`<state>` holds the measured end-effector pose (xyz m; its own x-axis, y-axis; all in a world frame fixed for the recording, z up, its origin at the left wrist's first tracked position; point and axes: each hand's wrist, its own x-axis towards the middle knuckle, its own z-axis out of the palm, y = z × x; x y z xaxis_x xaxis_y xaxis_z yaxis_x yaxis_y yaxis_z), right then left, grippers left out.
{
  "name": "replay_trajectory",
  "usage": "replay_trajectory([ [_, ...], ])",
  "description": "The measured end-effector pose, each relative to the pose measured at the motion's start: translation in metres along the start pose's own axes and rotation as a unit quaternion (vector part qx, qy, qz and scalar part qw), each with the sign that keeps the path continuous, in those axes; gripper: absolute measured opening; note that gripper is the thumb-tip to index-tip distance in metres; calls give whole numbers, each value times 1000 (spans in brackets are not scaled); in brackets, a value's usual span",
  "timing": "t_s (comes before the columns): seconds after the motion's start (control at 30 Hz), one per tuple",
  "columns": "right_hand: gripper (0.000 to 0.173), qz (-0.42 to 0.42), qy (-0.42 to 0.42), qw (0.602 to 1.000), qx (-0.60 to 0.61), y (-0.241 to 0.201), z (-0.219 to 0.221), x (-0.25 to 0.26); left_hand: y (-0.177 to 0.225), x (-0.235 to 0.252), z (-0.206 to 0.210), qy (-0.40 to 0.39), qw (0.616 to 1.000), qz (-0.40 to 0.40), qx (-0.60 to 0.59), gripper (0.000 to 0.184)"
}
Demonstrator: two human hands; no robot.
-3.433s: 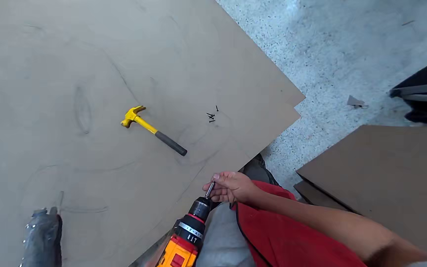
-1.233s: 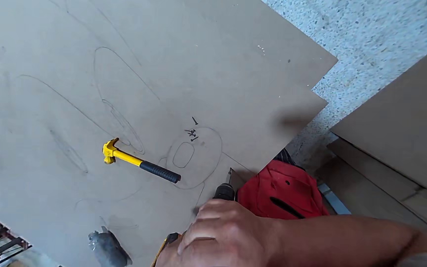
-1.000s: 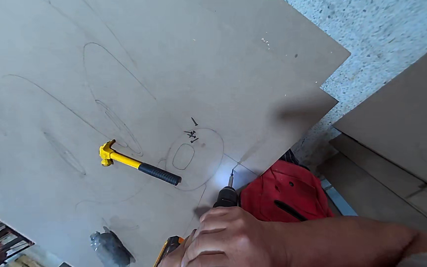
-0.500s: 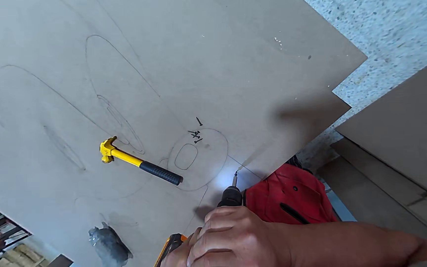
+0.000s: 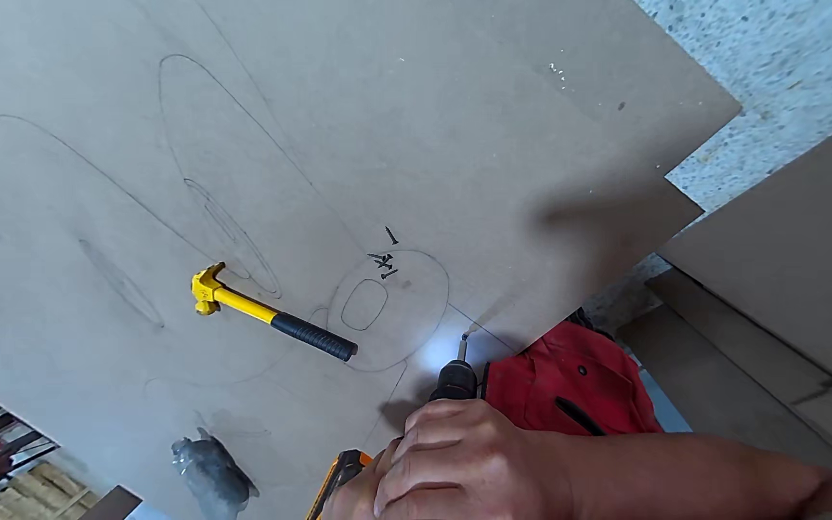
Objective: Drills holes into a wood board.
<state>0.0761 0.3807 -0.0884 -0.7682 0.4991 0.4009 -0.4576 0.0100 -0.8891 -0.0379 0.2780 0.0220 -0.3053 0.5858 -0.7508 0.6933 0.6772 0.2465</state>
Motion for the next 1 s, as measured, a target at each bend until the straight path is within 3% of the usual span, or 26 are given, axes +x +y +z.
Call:
replay_trajectory([
  [0.67, 36, 6, -14, 1000, 0, 2, -2, 0, -2, 4, 2, 0, 1000, 10, -14, 43],
  [0.83, 39, 2, 20, 1000, 16, 3, -2, -5, 4, 12, -9, -51, 998, -12, 23, 41],
  [1.0, 38, 9, 31, 999, 20, 5, -2, -7, 7, 18, -12, -46, 998, 4, 44, 31],
])
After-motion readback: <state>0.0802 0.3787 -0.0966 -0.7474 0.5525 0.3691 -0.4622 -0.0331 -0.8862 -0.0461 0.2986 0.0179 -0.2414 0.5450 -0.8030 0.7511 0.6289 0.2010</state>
